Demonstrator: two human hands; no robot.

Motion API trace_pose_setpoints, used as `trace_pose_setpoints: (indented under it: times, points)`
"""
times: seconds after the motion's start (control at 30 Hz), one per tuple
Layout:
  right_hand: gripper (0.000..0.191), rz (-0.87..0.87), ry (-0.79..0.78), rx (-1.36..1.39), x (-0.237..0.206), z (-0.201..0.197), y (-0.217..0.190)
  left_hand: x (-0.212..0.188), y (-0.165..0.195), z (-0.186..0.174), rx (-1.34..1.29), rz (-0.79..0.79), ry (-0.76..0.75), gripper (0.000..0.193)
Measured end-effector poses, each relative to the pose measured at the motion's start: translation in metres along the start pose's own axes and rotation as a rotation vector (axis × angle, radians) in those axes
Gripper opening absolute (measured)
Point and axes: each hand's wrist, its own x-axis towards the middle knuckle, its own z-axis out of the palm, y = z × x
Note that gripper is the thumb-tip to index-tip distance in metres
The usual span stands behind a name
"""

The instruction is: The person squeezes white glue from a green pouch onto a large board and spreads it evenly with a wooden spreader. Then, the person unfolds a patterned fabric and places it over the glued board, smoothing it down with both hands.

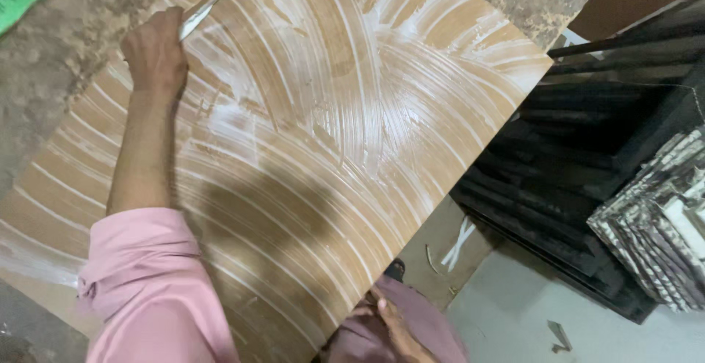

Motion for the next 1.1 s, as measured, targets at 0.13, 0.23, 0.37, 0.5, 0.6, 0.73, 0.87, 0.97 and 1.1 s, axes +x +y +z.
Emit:
trace_pose_setpoints:
  times: [0.13, 0.23, 0.37, 0.5, 0.6, 0.73, 0.87, 0.97, 1.1]
  points:
    - [0.065, -0.091, -0.402, -0.232, 0.011, -0.001, 0.037, -0.099, 0.091, -0.032, -0.283, 0.150, -0.053, 0.035]
    - [0.075, 0.031, -0.419, 0.356, 0.026, 0.002, 0.085, -0.179, 0.171, -0.098, -0.307, 0.314, -0.262, 0.034]
    - [0.070, 0.037, -0.544, 0.714, 0.026, 0.004, 0.136, -0.207, 0.161, -0.150, -0.540, 0.324, -0.275, 0.027]
    - [0.080, 0.001, -0.595, 0.192, -0.006, 0.017, 0.163, -0.158, 0.051, -0.129, -0.162, -0.065, -0.127, 0.025]
    - [0.091, -0.150, -0.647, -0.069, -0.026, 0.031, 0.173, -0.139, 0.027, -0.101, -0.069, -0.088, -0.135, 0.017]
    - [0.099, -0.217, -0.655, -0.086, -0.024, 0.045, 0.184, -0.197, 0.118, -0.109, -0.240, 0.013, -0.138, 0.042]
    - [0.092, -0.089, -0.577, 0.068, -0.030, 0.062, 0.204, -0.305, 0.207, -0.172, -0.379, 0.143, -0.545, 0.028]
    - [0.078, -0.173, -0.588, 0.073, -0.051, 0.083, 0.227, -0.367, 0.202, -0.222, -0.551, -0.062, -0.371, 0.035]
    - [0.074, -0.163, -0.657, -0.016, -0.088, 0.117, 0.264, -0.432, 0.132, -0.277, -0.805, -0.746, -0.094, 0.026]
